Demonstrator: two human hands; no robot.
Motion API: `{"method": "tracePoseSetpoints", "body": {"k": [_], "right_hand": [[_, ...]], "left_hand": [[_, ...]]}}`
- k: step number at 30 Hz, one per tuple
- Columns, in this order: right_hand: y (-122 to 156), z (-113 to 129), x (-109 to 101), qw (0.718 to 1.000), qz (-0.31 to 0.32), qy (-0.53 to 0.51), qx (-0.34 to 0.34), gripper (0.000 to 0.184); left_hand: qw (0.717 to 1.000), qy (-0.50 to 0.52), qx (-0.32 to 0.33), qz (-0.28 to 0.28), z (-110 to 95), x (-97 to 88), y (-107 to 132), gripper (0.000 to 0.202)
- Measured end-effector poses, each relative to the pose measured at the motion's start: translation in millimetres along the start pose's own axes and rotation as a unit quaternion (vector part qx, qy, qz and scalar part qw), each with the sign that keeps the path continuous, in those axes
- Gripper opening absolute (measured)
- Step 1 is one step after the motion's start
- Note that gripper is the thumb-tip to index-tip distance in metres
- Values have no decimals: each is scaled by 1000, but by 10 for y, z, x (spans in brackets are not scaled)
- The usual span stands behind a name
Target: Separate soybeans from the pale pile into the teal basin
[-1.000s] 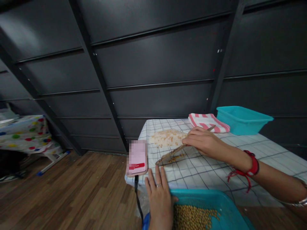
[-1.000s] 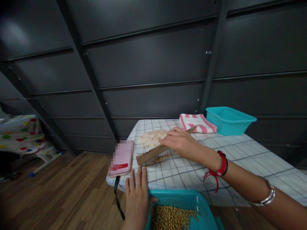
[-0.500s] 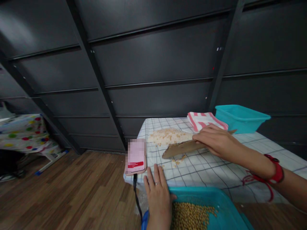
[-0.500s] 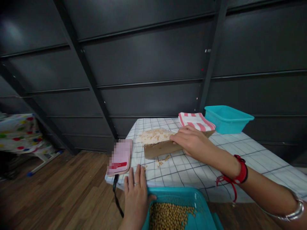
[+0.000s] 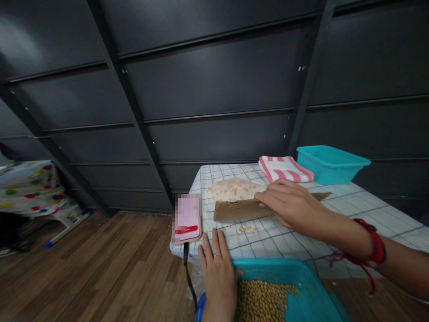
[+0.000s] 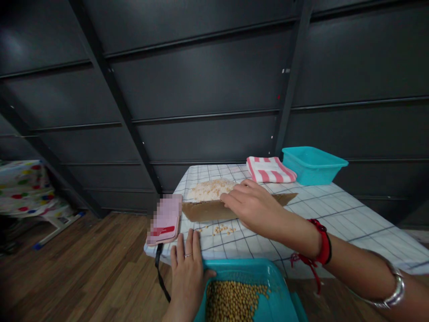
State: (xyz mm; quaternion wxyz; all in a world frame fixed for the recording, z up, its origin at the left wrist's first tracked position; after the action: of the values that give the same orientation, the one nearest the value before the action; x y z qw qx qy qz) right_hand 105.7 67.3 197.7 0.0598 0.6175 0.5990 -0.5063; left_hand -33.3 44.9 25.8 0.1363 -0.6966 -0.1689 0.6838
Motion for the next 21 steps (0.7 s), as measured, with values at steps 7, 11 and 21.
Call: {"method": "tracePoseSetpoints", "body": {"k": [7,11,21], "right_hand": [[-96,-16,148,999,5,-40,-29,26],[21,-92,115,998,17,-60,-25,29],[207,-207,36,998,26,-56,-1,25]], "left_hand": [[1000,-5,2,-4,0,13,12,80],[1000,-4,-1,-12,-2,34,26,83],[1000,5,-13,5,6,-22,-8,86]]}}
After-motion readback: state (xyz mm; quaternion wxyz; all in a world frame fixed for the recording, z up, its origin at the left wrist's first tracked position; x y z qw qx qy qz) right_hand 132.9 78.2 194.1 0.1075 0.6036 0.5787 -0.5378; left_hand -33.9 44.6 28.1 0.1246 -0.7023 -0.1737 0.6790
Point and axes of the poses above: each hand's wrist, its own y-axis away from the middle knuckle, its own x-axis out of the palm, z = x × y, the point moved 5 cm from there along -y, towards the middle knuckle, and after that the axes turned 3 degrees about y, right-handed, at the moved point
